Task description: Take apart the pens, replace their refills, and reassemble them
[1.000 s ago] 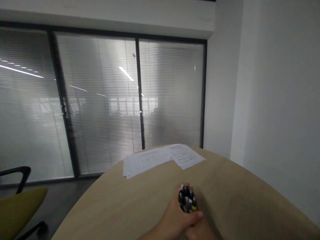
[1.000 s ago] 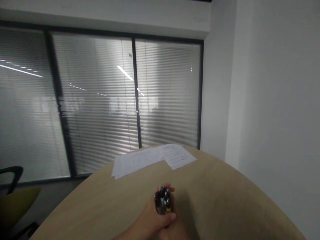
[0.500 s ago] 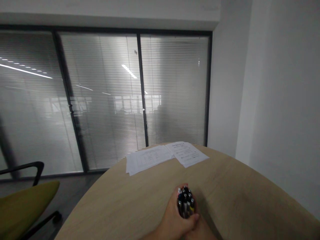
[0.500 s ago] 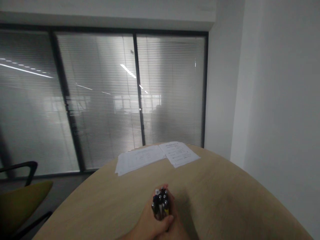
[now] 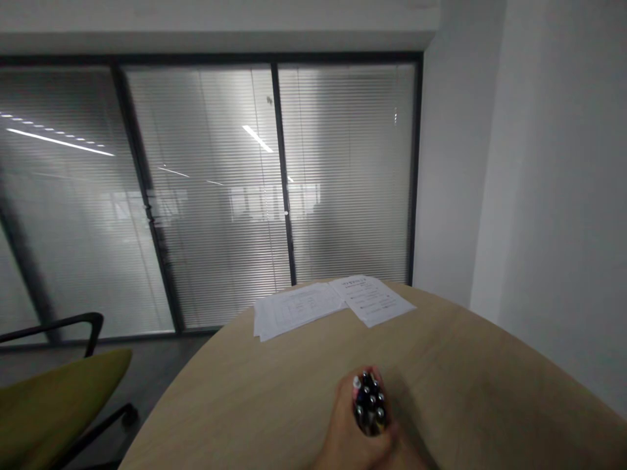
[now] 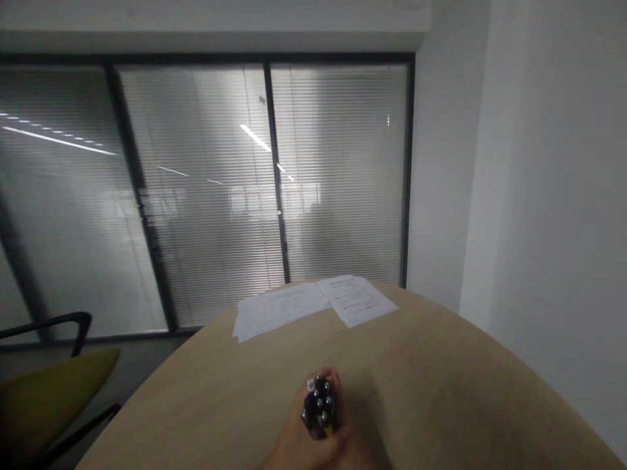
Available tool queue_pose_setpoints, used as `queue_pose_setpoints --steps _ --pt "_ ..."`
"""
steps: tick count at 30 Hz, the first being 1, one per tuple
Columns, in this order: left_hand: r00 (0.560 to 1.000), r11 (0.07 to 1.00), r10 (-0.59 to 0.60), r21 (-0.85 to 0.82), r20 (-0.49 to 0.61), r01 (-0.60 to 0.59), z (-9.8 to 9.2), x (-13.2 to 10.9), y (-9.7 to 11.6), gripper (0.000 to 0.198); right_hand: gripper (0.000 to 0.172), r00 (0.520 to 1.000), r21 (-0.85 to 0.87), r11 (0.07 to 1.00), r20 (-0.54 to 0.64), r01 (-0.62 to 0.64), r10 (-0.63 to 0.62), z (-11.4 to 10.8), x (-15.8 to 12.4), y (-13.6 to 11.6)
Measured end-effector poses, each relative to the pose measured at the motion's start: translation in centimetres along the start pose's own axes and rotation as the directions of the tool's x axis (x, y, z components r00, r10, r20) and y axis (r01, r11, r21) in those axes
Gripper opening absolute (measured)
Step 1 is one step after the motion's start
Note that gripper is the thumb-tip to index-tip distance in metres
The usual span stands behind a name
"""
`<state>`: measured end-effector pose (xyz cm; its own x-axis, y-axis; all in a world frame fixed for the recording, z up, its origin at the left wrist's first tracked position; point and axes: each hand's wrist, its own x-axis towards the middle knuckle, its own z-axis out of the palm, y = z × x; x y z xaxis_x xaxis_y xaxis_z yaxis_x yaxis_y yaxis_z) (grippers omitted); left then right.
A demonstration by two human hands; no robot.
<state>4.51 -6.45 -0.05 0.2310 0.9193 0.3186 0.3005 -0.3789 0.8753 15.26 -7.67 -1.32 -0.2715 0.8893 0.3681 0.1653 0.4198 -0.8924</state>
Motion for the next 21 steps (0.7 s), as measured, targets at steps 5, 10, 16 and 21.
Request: queue_pose_setpoints --steps 5,10,16,21 --pt "0.998 0.998 -0.059 0.031 -0.031 0.060 -0.4 0.2 0.9 0.057 0.023 1.000 0.007 1.000 -0.002 0.007 -0.007 -0.1 -0.3 0.5" --pt "0.994 0.995 -0.086 0.039 -0.064 0.088 -1.0 0.6 1.9 0.049 0.040 1.000 0.019 1.000 -0.011 0.011 -0.011 0.3 -0.1 1.4" --pt "0.989 0.988 0.138 0.073 -0.051 -0.135 -1.9 0.6 2.2 0.026 0.070 0.999 0.030 0.999 -0.030 0.015 -0.014 1.4 0.9 3.0" --pt "0.907 0.849 0.394 0.320 0.150 -0.421 -3.1 0.6 2.4 0.034 0.064 0.999 -0.010 0.999 0.004 -0.038 0.038 2.0 1.2 3.2"
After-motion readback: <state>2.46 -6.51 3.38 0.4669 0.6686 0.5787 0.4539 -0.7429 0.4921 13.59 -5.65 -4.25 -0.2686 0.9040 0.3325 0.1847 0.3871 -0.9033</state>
